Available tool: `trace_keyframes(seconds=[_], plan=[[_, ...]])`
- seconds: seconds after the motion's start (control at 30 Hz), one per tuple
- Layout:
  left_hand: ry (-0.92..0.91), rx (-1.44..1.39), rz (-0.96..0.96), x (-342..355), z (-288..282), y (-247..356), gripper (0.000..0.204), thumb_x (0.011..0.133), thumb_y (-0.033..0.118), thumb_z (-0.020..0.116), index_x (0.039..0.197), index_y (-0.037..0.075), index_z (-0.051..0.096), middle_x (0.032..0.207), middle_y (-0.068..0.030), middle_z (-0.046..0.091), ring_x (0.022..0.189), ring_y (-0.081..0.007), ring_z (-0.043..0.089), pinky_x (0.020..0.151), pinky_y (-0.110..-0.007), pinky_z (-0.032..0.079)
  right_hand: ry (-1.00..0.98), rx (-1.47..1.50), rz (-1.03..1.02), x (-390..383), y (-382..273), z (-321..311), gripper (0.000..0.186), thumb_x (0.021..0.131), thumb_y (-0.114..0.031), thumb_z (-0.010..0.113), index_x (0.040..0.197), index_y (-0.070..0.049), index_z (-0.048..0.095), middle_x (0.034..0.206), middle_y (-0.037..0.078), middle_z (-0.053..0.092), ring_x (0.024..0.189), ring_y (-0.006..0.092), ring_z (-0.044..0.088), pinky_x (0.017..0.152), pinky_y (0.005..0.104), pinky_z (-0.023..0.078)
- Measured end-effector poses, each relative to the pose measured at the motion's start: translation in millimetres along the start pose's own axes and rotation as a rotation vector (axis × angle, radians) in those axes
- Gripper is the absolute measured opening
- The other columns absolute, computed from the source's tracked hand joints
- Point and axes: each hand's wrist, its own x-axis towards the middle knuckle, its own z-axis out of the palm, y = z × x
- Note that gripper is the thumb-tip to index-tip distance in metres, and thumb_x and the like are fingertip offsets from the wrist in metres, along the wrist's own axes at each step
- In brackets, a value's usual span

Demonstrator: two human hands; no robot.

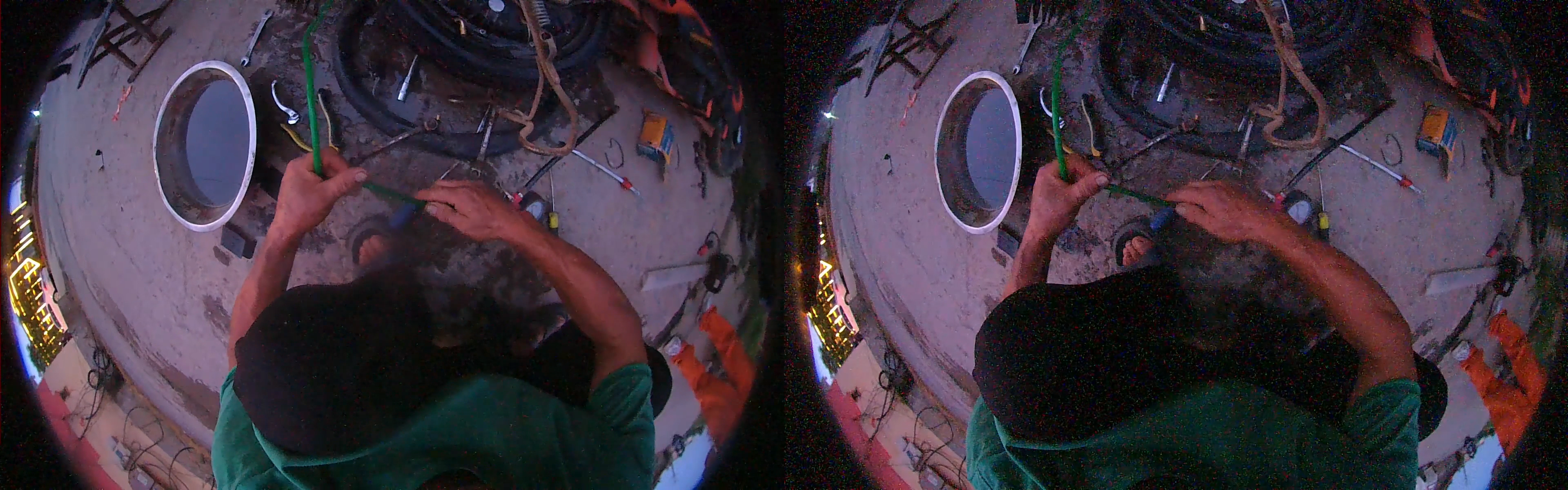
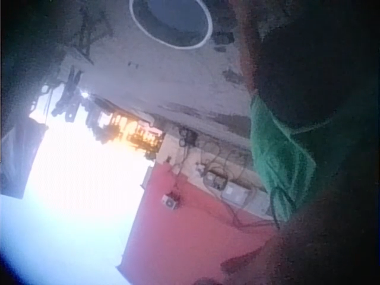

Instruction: The person repairs a scooter tire by using pliers to remove debris, checking the tire in a basin of water, and using a pump with a gauge to inflate the tire.

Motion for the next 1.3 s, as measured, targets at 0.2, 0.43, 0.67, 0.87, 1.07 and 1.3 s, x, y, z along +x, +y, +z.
trace_keyframes(seconds=[0.2, 0.43, 0.67, 0.87, 1.07, 1.3], plan=[[-0.012, -0.012, -0.013, 3, -1, -8, 0.024, 0.081, 0.021, 0.079, 0.074, 0.001, 0.066, 0.069, -0.0019, 0.065, 0.065, -0.0094, 0.057, 0.059, -0.026, 0.045, -0.025, -0.034, 0.028, 2, 2, -3, 0.026, 0.088, -0.021, 0.067, 0.107, -0.003, 0.064, 0.099, 0.013, 0.066, 0.094, 0.0305, 0.064, 0.08, 0.0397, 0.049], [-0.007, 0.013, 0.013, 11, -2, -21, 0.024, 0.08, 0.02, 0.08, 0.074, 0.002, 0.065, 0.068, -0.0008, 0.063, 0.064, -0.0087, 0.056, 0.059, -0.026, 0.044, 0.156, -0.006, 0.2, 4, -2, 0, 0.028, 0.08, -0.02, 0.076, 0.098, -0.003, 0.063, 0.09, 0.01, 0.065, 0.083, 0.0261, 0.064, 0.073, 0.0367, 0.05], [-0.001, 0.005, -0.018, 14, 0, -22, 0.025, 0.08, 0.021, 0.08, 0.074, 0.003, 0.065, 0.067, 0.0004, 0.062, 0.063, -0.0083, 0.055, 0.058, -0.026, 0.044, 0.05, -0.02, -0.048, -2, 3, -4, 0.026, 0.081, -0.014, 0.073, 0.103, -0.001, 0.064, 0.096, 0.013, 0.061, 0.09, 0.0279, 0.061, 0.079, 0.0385, 0.048], [0.006, -0.014, 0.0, 13, 4, -26, 0.025, 0.08, 0.022, 0.081, 0.074, 0.003, 0.065, 0.068, 0.0009, 0.062, 0.064, -0.0079, 0.055, 0.058, -0.026, 0.044, 0.072, 0.042, 0.089, 0, -2, -9, 0.021, 0.082, -0.013, 0.073, 0.095, -0.001, 0.063, 0.093, 0.012, 0.059, 0.088, 0.0284, 0.06, 0.079, 0.0381, 0.048], [0.005, -0.041, -0.002, 15, 6, -19, 0.025, 0.08, 0.021, 0.081, 0.074, 0.003, 0.064, 0.067, 0.0018, 0.06, 0.063, -0.0073, 0.054, 0.058, -0.025, 0.043, 0.129, 0.008, 0.134, 2, -8, -9, 0.022, 0.082, -0.014, 0.072, 0.097, -0.002, 0.063, 0.094, 0.012, 0.061, 0.09, 0.026, 0.062, 0.078, 0.0376, 0.049], [-0.002, -0.009, 0.001, 18, 10, -19, 0.025, 0.08, 0.02, 0.08, 0.072, 0.004, 0.062, 0.066, 0.0031, 0.058, 0.062, -0.0066, 0.051, 0.056, -0.025, 0.041, 0.003, -0.035, -0.042, -5, 15, 0, 0.024, 0.085, -0.016, 0.07, 0.104, -0.002, 0.064, 0.097, 0.012, 0.063, 0.089, 0.0278, 0.063, 0.077, 0.0378, 0.049]])
